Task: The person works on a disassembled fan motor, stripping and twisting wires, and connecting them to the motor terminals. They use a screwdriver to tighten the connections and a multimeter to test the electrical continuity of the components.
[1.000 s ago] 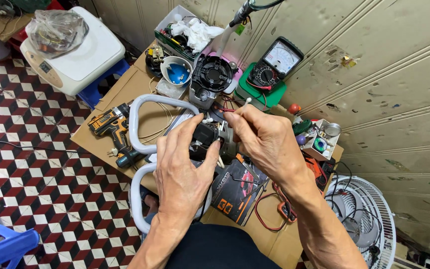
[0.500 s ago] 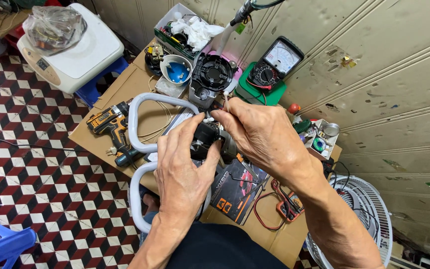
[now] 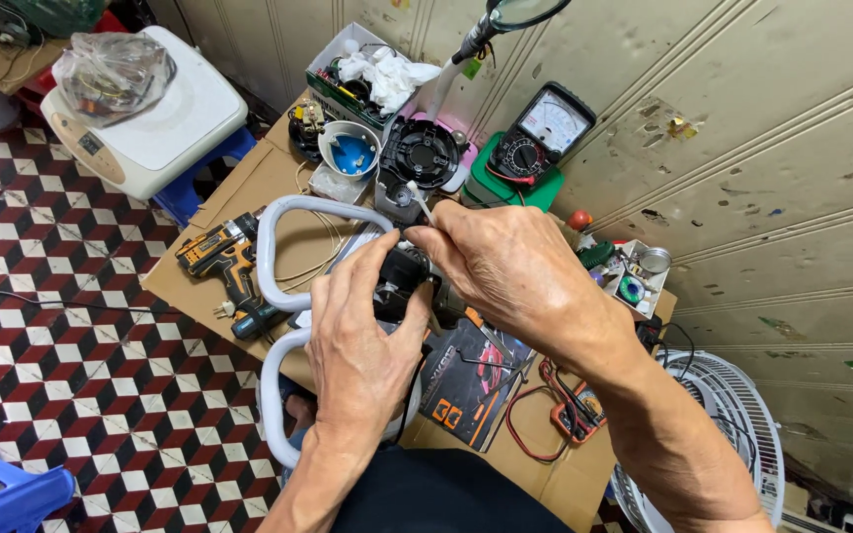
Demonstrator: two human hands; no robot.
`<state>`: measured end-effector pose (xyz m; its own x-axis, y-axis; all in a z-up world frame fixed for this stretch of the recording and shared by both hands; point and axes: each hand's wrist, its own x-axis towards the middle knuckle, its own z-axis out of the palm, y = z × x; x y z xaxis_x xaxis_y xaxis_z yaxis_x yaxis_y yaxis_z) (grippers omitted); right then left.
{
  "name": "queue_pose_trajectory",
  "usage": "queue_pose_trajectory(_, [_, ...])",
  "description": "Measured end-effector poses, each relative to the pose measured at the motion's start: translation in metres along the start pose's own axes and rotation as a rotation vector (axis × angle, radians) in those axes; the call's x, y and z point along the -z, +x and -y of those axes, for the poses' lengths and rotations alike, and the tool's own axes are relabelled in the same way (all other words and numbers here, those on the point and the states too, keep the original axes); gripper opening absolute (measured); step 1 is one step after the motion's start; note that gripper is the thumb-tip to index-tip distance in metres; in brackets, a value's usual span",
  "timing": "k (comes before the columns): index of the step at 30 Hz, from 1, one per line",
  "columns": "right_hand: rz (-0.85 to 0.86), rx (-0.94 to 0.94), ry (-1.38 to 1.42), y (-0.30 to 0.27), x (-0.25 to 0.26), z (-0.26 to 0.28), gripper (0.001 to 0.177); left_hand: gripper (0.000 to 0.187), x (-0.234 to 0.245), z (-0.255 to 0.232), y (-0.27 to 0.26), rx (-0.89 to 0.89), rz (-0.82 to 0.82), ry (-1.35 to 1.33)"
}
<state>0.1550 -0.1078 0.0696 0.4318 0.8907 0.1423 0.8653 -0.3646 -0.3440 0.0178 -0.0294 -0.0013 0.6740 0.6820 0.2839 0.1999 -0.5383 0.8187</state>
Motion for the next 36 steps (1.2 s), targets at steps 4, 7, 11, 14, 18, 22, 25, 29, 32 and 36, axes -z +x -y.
queue_pose_trajectory(4, [0.014, 0.012, -0.005, 0.0, -0.004, -0.002, 0.034, 0.056, -0.002, 0.002, -0.001, -0.013, -0.01, -0.007])
queue_pose_trajectory(7, [0.011, 0.031, -0.028, 0.002, -0.008, -0.002, 0.035, 0.056, -0.003, 0.003, -0.001, -0.021, -0.015, 0.001])
queue_pose_trajectory(11, [0.025, 0.023, -0.062, 0.006, -0.014, -0.003, 0.036, 0.055, -0.004, 0.003, -0.001, 0.006, -0.004, 0.005])
queue_pose_trajectory(14, [0.041, 0.015, -0.053, 0.007, -0.019, -0.004, 0.037, 0.055, -0.006, 0.007, -0.003, -0.035, -0.03, 0.008])
queue_pose_trajectory(18, [0.008, 0.048, -0.035, 0.005, -0.022, -0.002, 0.036, 0.055, -0.006, 0.009, -0.004, -0.038, -0.033, 0.006])
queue_pose_trajectory(22, [0.015, 0.051, -0.069, 0.006, -0.026, 0.001, 0.036, 0.055, -0.006, 0.01, -0.004, -0.033, -0.042, 0.009])
queue_pose_trajectory(25, [0.006, 0.059, -0.059, 0.005, -0.028, 0.004, 0.034, 0.056, -0.005, 0.011, -0.004, -0.038, -0.046, 0.012])
queue_pose_trajectory(29, [0.011, 0.079, -0.043, 0.007, -0.03, 0.005, 0.029, 0.055, -0.004, 0.008, -0.003, -0.011, -0.035, -0.01])
queue_pose_trajectory(32, [0.004, 0.062, -0.042, 0.008, -0.031, 0.004, 0.03, 0.053, -0.004, 0.009, -0.003, -0.007, -0.034, -0.004])
queue_pose_trajectory(36, [0.0, 0.079, -0.042, 0.008, -0.031, 0.005, 0.031, 0.053, -0.003, 0.009, -0.003, 0.002, -0.024, 0.002])
